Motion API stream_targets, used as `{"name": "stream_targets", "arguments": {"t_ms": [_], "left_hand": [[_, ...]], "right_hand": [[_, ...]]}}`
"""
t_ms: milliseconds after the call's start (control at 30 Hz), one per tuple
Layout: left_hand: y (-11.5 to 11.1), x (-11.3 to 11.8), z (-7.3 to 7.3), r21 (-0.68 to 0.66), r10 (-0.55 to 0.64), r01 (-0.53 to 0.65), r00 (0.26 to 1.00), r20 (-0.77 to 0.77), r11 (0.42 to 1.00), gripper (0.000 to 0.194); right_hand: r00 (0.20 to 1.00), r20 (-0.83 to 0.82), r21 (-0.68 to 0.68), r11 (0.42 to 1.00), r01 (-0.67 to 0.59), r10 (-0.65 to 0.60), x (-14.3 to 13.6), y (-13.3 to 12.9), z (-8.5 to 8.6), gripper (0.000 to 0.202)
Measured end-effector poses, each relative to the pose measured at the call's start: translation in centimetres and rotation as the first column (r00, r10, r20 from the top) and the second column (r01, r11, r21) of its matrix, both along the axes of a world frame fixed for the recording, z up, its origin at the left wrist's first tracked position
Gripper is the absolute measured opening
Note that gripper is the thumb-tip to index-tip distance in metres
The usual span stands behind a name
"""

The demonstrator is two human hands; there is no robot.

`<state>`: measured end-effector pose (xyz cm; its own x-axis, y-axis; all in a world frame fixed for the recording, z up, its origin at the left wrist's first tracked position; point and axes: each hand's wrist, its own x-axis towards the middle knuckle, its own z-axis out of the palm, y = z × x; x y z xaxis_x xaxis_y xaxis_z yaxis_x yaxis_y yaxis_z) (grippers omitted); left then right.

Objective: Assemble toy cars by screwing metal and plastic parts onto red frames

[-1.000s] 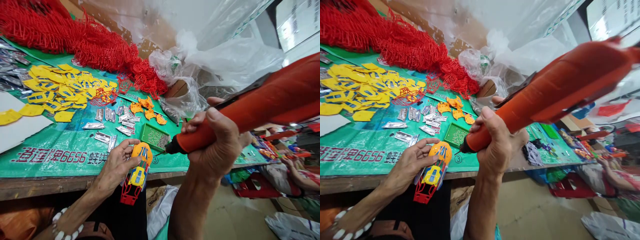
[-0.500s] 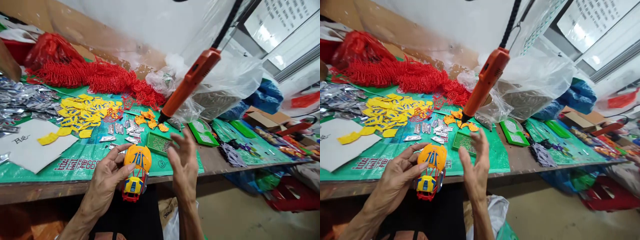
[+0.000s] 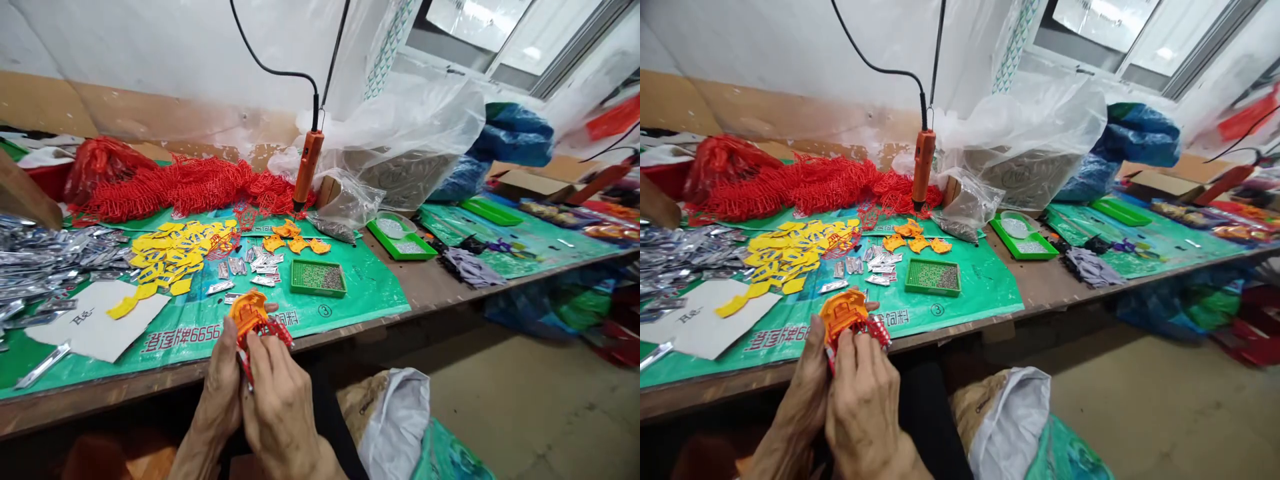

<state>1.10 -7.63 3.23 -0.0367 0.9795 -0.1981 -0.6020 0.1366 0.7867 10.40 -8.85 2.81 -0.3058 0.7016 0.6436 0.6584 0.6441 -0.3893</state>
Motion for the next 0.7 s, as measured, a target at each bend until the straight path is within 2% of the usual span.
{"name": "stream_targets", "arguments": {"t_ms": [33, 100, 167, 233, 333, 433, 500, 567, 700], "left_hand": [[0.1, -0.2, 0.0, -0.042, 0.003, 0.001, 0.997, 0.082, 0.999, 0.065], [0.4, -0.5, -0.1, -0.094, 0.03, -0.008, 0.973, 0.227, 0.996, 0.064], [0.6, -0.9, -0.3, -0.11, 0.041, -0.007, 0.95, 0.309, 0.994, 0.063], [0.5, -1.1, -0.3, -0.097, 0.033, 0.002, 0.93, 0.365, 0.995, 0.062], [0.2, -1.2, -0.2, -0.064, 0.04, -0.016, 0.918, 0.395, 0.998, 0.058], [-0.2, -1.4, 0.2, -0.042, 0.031, -0.017, 0.932, 0.361, 0.999, 0.053], [-0.5, -1.6, 0.3, -0.035, 0.001, 0.011, 0.944, 0.331, 0.999, 0.054], [-0.8, -1.8, 0.4, -0.036, -0.018, 0.031, 0.95, 0.312, 0.999, 0.057], [-1.4, -2.3, 0.5, -0.039, -0.021, 0.034, 0.954, 0.298, 0.999, 0.06]], "right_hand": [[0.999, 0.043, -0.015, 1.0, 0.002, -0.001, -0.3, -0.6, 0.0, 0.048], [0.997, 0.034, -0.053, 0.996, -0.074, 0.076, -0.5, -1.8, 0.1, 0.053], [0.98, -0.079, -0.031, 0.982, -0.186, 0.183, -0.2, -2.6, 0.2, 0.051], [0.945, -0.22, 0.045, 0.97, -0.237, 0.242, 0.6, -3.0, 0.5, 0.047], [0.91, -0.357, 0.121, 0.976, -0.179, 0.211, 2.3, -2.9, 0.9, 0.044], [0.917, -0.383, 0.069, 0.994, -0.089, 0.109, 3.8, -2.1, 0.7, 0.037], [0.944, -0.329, 0.022, 1.0, -0.003, 0.01, 4.3, -0.9, -0.3, 0.027], [0.972, -0.214, 0.039, 0.994, 0.107, -0.096, 4.4, 0.7, -1.9, 0.019], [0.984, -0.046, 0.075, 0.982, 0.175, -0.172, 3.2, 4.0, -6.0, 0.023]]}}
